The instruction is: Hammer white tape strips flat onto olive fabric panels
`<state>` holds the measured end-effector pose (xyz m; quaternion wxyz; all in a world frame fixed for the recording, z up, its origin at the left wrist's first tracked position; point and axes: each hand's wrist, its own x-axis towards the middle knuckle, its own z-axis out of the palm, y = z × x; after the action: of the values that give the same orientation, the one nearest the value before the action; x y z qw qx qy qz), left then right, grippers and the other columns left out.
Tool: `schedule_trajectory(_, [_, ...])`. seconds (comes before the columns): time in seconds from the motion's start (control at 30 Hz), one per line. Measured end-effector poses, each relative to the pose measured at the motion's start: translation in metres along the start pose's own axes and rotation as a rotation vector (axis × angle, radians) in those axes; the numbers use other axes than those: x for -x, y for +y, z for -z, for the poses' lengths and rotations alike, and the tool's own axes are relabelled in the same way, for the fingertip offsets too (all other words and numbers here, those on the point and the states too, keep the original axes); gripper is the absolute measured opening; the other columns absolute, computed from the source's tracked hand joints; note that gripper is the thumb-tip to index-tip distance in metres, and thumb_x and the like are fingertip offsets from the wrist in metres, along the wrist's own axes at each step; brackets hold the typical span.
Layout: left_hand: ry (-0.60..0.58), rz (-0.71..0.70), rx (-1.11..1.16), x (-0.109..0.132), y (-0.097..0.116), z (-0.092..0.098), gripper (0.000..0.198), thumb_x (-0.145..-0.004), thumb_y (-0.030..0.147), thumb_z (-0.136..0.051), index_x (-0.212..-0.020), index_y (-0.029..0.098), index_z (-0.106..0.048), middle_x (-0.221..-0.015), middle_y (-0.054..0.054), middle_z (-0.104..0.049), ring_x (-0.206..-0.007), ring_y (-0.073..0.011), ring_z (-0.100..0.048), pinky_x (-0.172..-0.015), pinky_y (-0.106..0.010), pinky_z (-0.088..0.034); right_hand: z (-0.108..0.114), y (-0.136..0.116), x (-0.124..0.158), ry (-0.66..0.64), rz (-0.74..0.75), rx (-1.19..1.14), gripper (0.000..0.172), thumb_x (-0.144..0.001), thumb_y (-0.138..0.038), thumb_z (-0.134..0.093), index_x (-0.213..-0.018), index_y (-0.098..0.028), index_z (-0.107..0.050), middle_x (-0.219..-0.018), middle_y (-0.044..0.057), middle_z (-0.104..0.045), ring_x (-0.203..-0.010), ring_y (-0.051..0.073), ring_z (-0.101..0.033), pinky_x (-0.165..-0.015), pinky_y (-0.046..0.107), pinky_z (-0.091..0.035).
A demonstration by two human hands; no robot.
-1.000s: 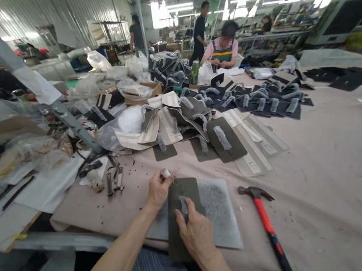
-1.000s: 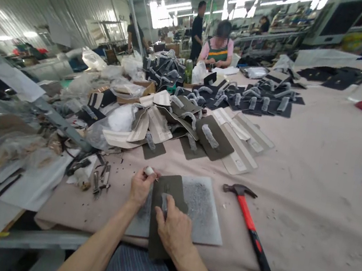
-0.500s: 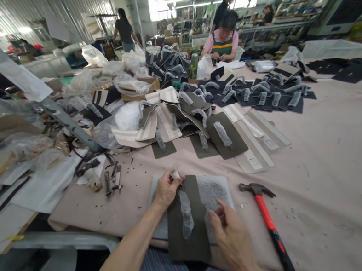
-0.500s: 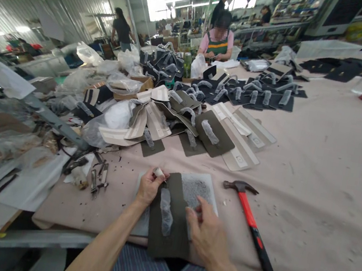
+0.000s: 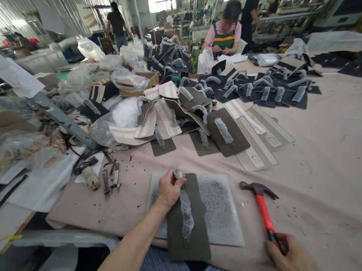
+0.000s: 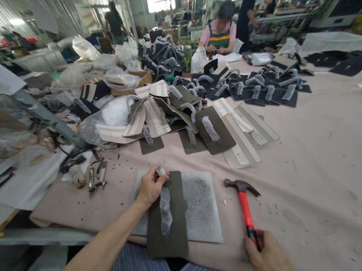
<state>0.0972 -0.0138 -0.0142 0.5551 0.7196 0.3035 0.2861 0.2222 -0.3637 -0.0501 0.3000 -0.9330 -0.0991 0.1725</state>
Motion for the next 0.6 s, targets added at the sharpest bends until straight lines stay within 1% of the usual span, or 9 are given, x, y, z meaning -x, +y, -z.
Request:
schedule_trajectory(0.1, [-0.003, -0.078, -0.11, 0.003, -0.001, 0.001, 0.012, -0.079, 0.022, -0.067, -0.091, 0.02, -0.068, -0.089, -0.004, -0.074, -0.081, -0.0192, -0.068, -0.077, -0.028, -0.052, 0.008, -0.033, 0.005, -0.34, -0.256, -0.624, 0.03, -0.066, -0.047, -0.066, -0.081, -0.023, -0.057, -0.064, 0.002, -0.053, -0.052, 0.018, -0.049, -0.049, 0.033, -0.042])
schedule_trajectory(0.13, [-0.015, -0.106, -0.14, 0.004, -0.002, 0.002, 0.012, -0.08, 0.021, -0.067, -0.092, 0.021, -0.068, -0.089, -0.004, -0.074, -0.082, -0.0195, -0.068, -0.078, -0.028, -0.052, 0.011, -0.046, 0.009, -0.406, -0.314, -0.79, 0.031, -0.066, -0.046, -0.067, -0.082, -0.022, -0.056, -0.064, 0.0, -0.049, -0.048, 0.014, -0.043, -0.044, 0.029, -0.038])
schedule_trajectory(0.2, [-0.045, -0.144, -0.17, 0.006, -0.005, 0.003, 0.013, -0.08, 0.019, -0.066, -0.092, 0.022, -0.069, -0.089, -0.004, -0.074, -0.082, -0.0198, -0.068, -0.077, -0.028, -0.051, 0.016, -0.071, 0.017, -0.426, -0.374, -0.935, 0.034, -0.067, -0.048, -0.068, -0.084, -0.022, -0.055, -0.063, -0.004, -0.043, -0.043, 0.009, -0.033, -0.039, 0.023, -0.028])
schedule_trajectory(0.27, [-0.067, -0.162, -0.181, 0.008, -0.006, 0.004, 0.014, -0.081, 0.017, -0.064, -0.093, 0.022, -0.069, -0.089, -0.003, -0.074, -0.081, -0.0195, -0.067, -0.076, -0.028, -0.051, 0.02, -0.096, 0.025, -0.348, -0.311, -0.857, 0.039, -0.077, -0.059, -0.062, -0.086, -0.023, -0.053, -0.061, -0.006, -0.04, -0.04, 0.008, -0.029, -0.037, 0.022, -0.024])
schedule_trajectory(0.3, [-0.072, -0.17, -0.188, 0.008, -0.006, 0.004, 0.015, -0.082, 0.016, -0.062, -0.093, 0.022, -0.069, -0.089, -0.003, -0.074, -0.081, -0.0191, -0.067, -0.076, -0.027, -0.051, 0.022, -0.107, 0.028, -0.299, -0.223, -0.768, 0.041, -0.081, -0.064, -0.055, -0.088, -0.023, -0.053, -0.06, -0.006, -0.041, -0.04, 0.009, -0.032, -0.036, 0.023, -0.025])
schedule_trajectory(0.4, [-0.078, -0.195, -0.21, 0.008, -0.005, 0.003, 0.016, -0.083, 0.013, -0.059, -0.092, 0.022, -0.069, -0.088, -0.003, -0.073, -0.081, -0.0184, -0.067, -0.077, -0.027, -0.05, 0.022, -0.137, 0.031, -0.096, 0.202, -0.418, 0.046, -0.09, -0.068, -0.041, -0.084, -0.024, -0.053, -0.057, -0.003, -0.046, -0.044, 0.014, -0.043, -0.043, 0.027, -0.033])
schedule_trajectory(0.47, [-0.076, -0.206, -0.227, 0.008, -0.004, 0.002, 0.015, -0.083, 0.013, -0.059, -0.091, 0.022, -0.068, -0.087, -0.002, -0.073, -0.081, -0.0182, -0.066, -0.077, -0.027, -0.049, 0.017, -0.151, 0.028, 0.014, 0.472, -0.179, 0.043, -0.093, -0.063, -0.038, -0.079, -0.024, -0.051, -0.056, -0.001, -0.049, -0.048, 0.015, -0.047, -0.048, 0.029, -0.032])
schedule_trajectory(0.53, [-0.063, -0.199, -0.245, 0.007, -0.006, 0.002, 0.012, -0.083, 0.014, -0.06, -0.089, 0.022, -0.067, -0.083, -0.001, -0.071, -0.077, -0.0178, -0.065, -0.074, -0.026, -0.048, 0.015, -0.164, 0.023, 0.018, 0.626, 0.047, 0.04, -0.095, -0.056, -0.037, -0.077, -0.023, -0.05, -0.057, 0.001, -0.053, -0.046, 0.015, -0.046, -0.048, 0.03, -0.025])
schedule_trajectory(0.6, [-0.059, -0.18, -0.26, 0.007, -0.008, 0.002, 0.01, -0.082, 0.015, -0.061, -0.088, 0.021, -0.066, -0.078, 0.0, -0.069, -0.073, -0.017, -0.063, -0.071, -0.025, -0.046, 0.022, -0.179, 0.021, -0.045, 0.707, 0.22, 0.036, -0.097, -0.049, -0.036, -0.077, -0.023, -0.05, -0.057, 0.001, -0.055, -0.044, 0.014, -0.044, -0.047, 0.031, -0.018])
